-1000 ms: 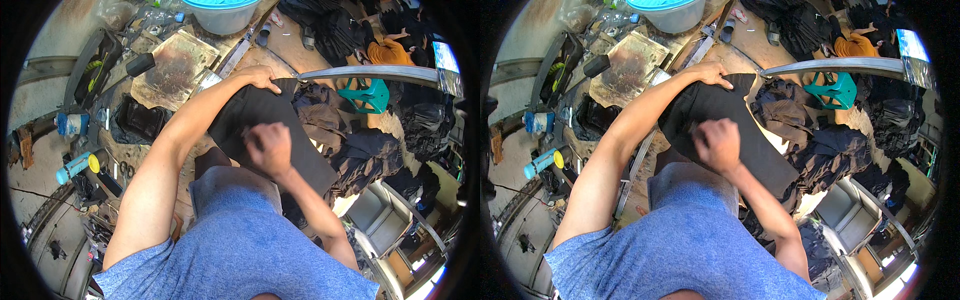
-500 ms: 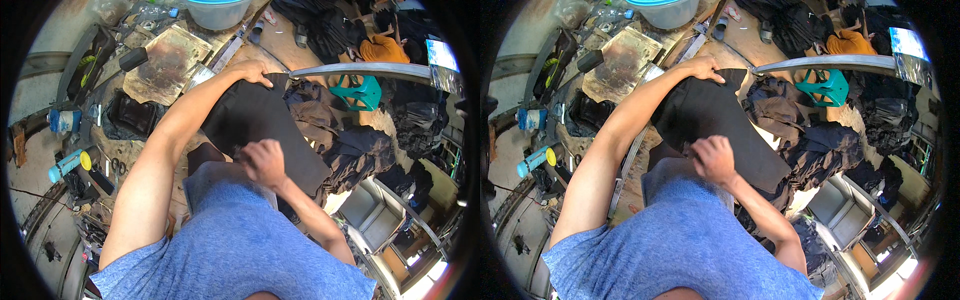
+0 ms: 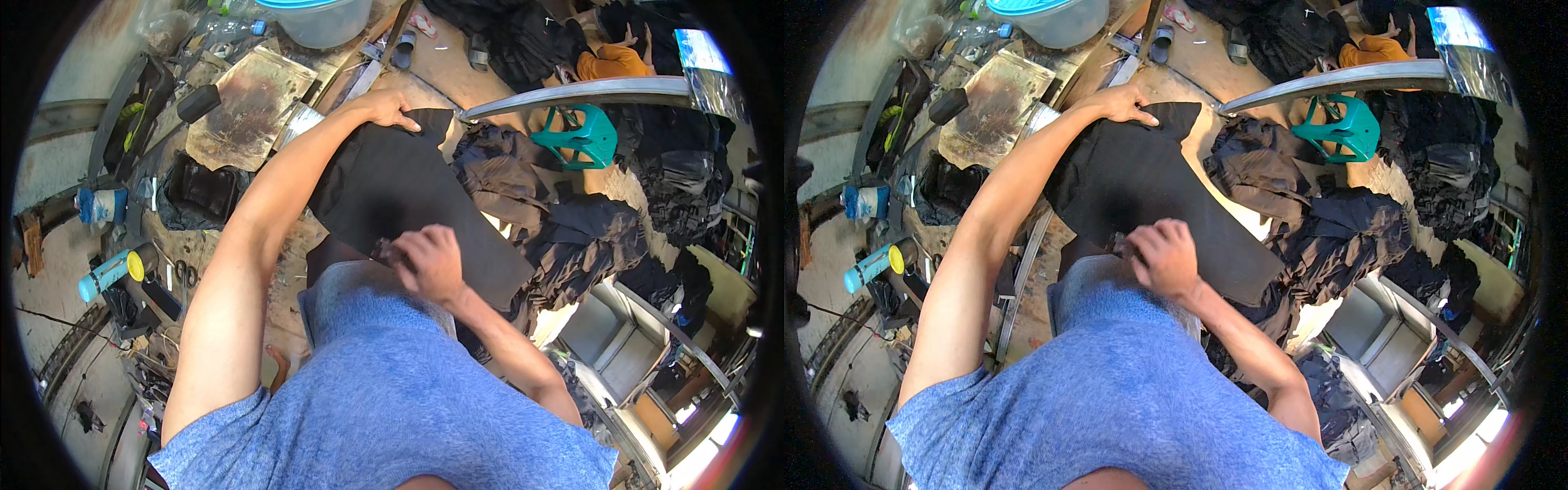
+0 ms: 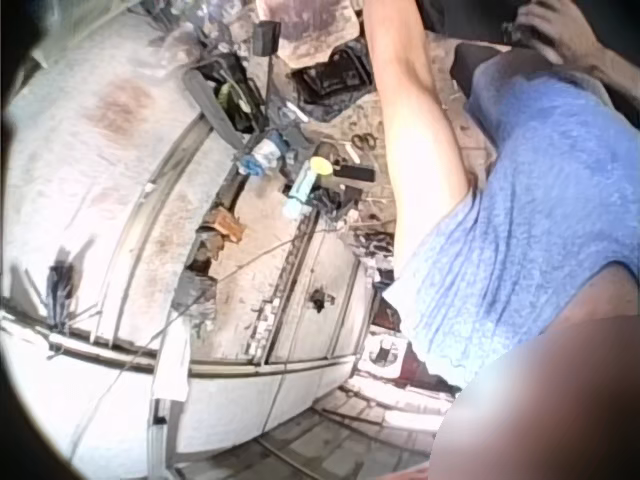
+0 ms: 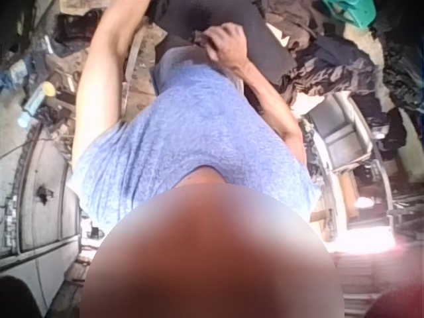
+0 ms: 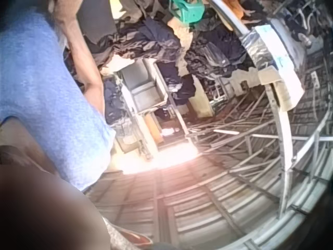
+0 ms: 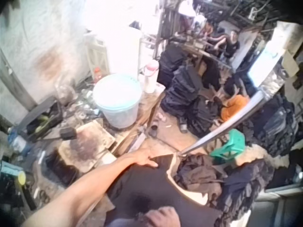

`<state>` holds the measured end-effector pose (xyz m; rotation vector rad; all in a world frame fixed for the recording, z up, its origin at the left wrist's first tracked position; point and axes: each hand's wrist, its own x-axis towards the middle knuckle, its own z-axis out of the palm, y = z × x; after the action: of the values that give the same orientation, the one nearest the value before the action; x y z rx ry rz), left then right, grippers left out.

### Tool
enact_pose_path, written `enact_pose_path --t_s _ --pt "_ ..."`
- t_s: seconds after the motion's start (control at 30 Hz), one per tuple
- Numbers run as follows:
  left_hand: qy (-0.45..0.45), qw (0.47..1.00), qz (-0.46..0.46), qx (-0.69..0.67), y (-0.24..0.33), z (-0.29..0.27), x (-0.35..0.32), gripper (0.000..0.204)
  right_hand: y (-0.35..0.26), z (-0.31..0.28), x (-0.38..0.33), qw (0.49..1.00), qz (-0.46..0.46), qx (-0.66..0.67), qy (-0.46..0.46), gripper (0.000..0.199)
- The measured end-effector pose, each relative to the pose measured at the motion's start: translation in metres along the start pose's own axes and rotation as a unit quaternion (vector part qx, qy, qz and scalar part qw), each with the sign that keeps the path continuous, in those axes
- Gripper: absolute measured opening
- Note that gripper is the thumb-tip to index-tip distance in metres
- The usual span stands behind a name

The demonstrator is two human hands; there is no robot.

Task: The person repeatedly rubs a small dark object against black fabric pieces laid on a wooden table, then places the treated pieces into a black plastic bag. The person handles the fabric one at a time, rubbing different areas before bagging them.

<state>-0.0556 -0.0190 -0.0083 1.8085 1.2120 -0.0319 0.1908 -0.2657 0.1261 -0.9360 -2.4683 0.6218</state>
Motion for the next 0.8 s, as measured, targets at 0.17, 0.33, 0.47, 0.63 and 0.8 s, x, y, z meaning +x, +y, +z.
enact_pose_path --t_s 0.17,0.33,0.47,0.63,0.8 --pt "0.270 0.959 0.054 0.068 0.036 -0.009 -0.038 0.055 0.098 -0.026 0.043 0.973 0.176 -0.117 0.090 0.035" --pt "0.563 0.815 0.054 -0.129 0.066 0.015 -0.142 0.020 0.067 -0.010 -0.003 0.988 0.113 -0.078 0.069 0.032" --pt "0.696 0.693 -0.091 -0.164 0.069 0.112 -0.241 0.021 -0.007 0.005 -0.051 0.995 0.088 0.002 -0.045 0.030" --pt "0.589 0.699 -0.328 -0.239 0.058 0.266 -0.325 0.025 0.035 -0.034 -0.035 0.970 0.222 0.097 0.003 0.031" --pt "0.428 0.755 -0.410 -0.279 0.050 0.398 -0.375 0.020 0.118 -0.057 0.004 0.982 0.184 -0.034 0.023 0.036"
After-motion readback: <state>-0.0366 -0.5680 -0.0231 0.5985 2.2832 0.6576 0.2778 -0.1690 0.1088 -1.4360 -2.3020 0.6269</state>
